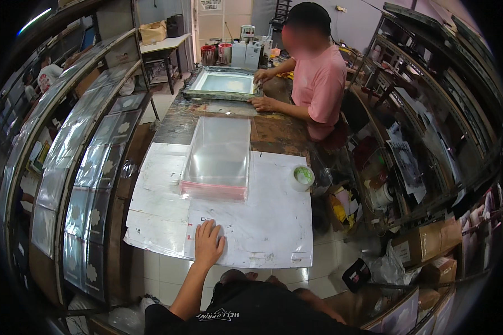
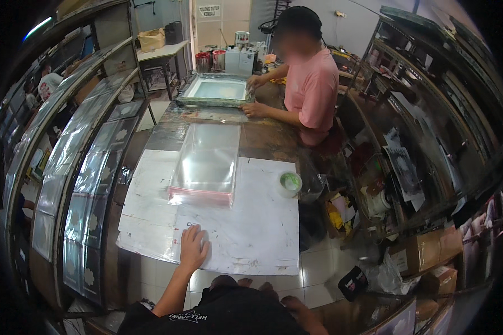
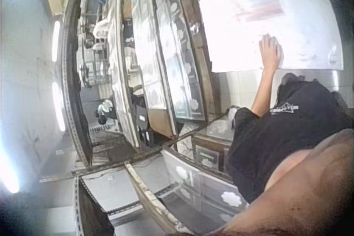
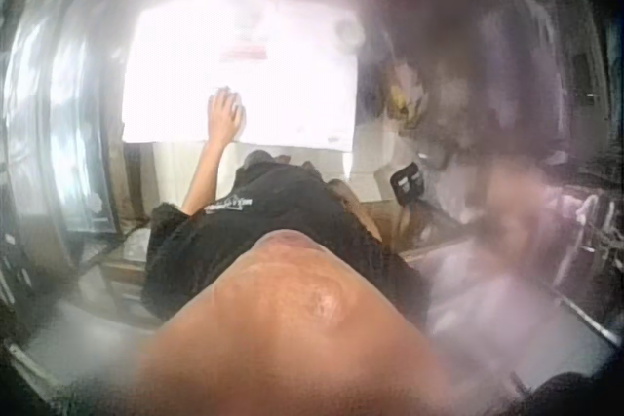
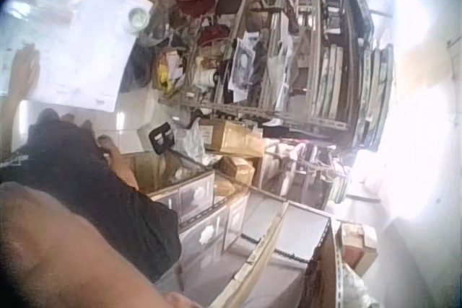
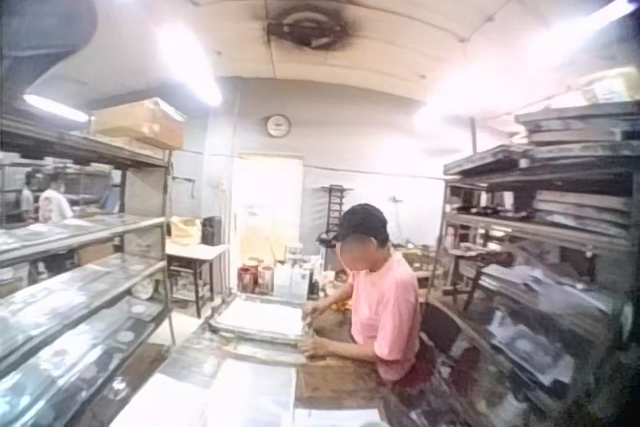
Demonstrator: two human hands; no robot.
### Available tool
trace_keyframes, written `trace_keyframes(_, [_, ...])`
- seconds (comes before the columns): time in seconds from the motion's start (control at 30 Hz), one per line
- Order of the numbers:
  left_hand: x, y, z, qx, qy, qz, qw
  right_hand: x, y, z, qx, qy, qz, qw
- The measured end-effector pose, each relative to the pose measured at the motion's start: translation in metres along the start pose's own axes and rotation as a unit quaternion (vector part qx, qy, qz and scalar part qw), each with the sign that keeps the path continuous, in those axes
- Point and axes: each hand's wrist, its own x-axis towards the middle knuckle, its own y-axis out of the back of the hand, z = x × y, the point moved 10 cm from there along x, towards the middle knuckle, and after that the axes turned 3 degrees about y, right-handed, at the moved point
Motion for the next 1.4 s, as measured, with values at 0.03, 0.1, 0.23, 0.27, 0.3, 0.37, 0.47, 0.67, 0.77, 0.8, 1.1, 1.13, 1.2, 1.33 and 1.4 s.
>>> trace_keyframes(0.03, [-0.002, -0.001, -0.003, 0.002, 0.009, 0.004, 1.000, -0.008, -0.028, 0.047, 0.216, -0.157, 0.041, 0.963])
trace_keyframes(0.1, [0.006, -0.004, 0.010, 0.025, -0.008, -0.005, 1.000, -0.023, -0.012, 0.031, 0.179, -0.285, 0.088, 0.938])
trace_keyframes(0.23, [0.013, -0.007, 0.018, 0.047, -0.023, -0.012, 0.999, -0.058, 0.033, 0.001, 0.346, -0.433, 0.200, 0.808])
trace_keyframes(0.27, [0.013, -0.008, 0.018, 0.049, -0.024, -0.011, 0.998, -0.063, 0.043, 0.008, 0.351, -0.428, 0.231, 0.800])
trace_keyframes(0.3, [0.013, -0.008, 0.018, 0.052, -0.025, -0.009, 0.998, -0.067, 0.053, 0.015, 0.356, -0.423, 0.261, 0.791])
trace_keyframes(0.37, [0.019, -0.011, 0.022, 0.054, -0.031, -0.004, 0.998, -0.069, 0.062, 0.015, 0.363, -0.420, 0.304, 0.774])
trace_keyframes(0.47, [0.024, -0.014, 0.022, 0.061, -0.021, 0.000, 0.998, -0.072, 0.058, 0.010, 0.373, -0.432, 0.313, 0.759])
trace_keyframes(0.67, [0.024, -0.013, 0.025, 0.064, -0.021, 0.010, 0.998, -0.048, 0.038, -0.045, 0.303, -0.413, 0.195, 0.836])
trace_keyframes(0.77, [0.024, -0.015, 0.029, 0.062, -0.023, 0.014, 0.998, -0.049, 0.027, -0.028, 0.143, -0.401, 0.117, 0.897])
trace_keyframes(0.8, [0.025, -0.016, 0.029, 0.064, -0.024, 0.015, 0.998, -0.048, 0.030, -0.022, 0.111, -0.377, 0.120, 0.912])
trace_keyframes(1.1, [0.026, -0.016, 0.028, 0.066, 0.002, 0.023, 0.998, -0.070, 0.079, 0.029, 0.321, -0.413, 0.199, 0.829])
trace_keyframes(1.13, [0.024, -0.016, 0.028, 0.069, 0.004, 0.027, 0.997, -0.071, 0.085, 0.036, 0.316, -0.410, 0.197, 0.833])
trace_keyframes(1.2, [0.024, -0.015, 0.029, 0.074, 0.008, 0.035, 0.997, -0.072, 0.088, 0.047, 0.325, -0.411, 0.194, 0.830])
trace_keyframes(1.33, [0.023, -0.019, 0.028, 0.089, 0.021, 0.042, 0.995, -0.082, 0.085, 0.057, 0.340, -0.423, 0.170, 0.822])
trace_keyframes(1.4, [0.022, -0.019, 0.028, 0.093, 0.019, 0.049, 0.994, -0.088, 0.078, 0.060, 0.338, -0.419, 0.165, 0.826])
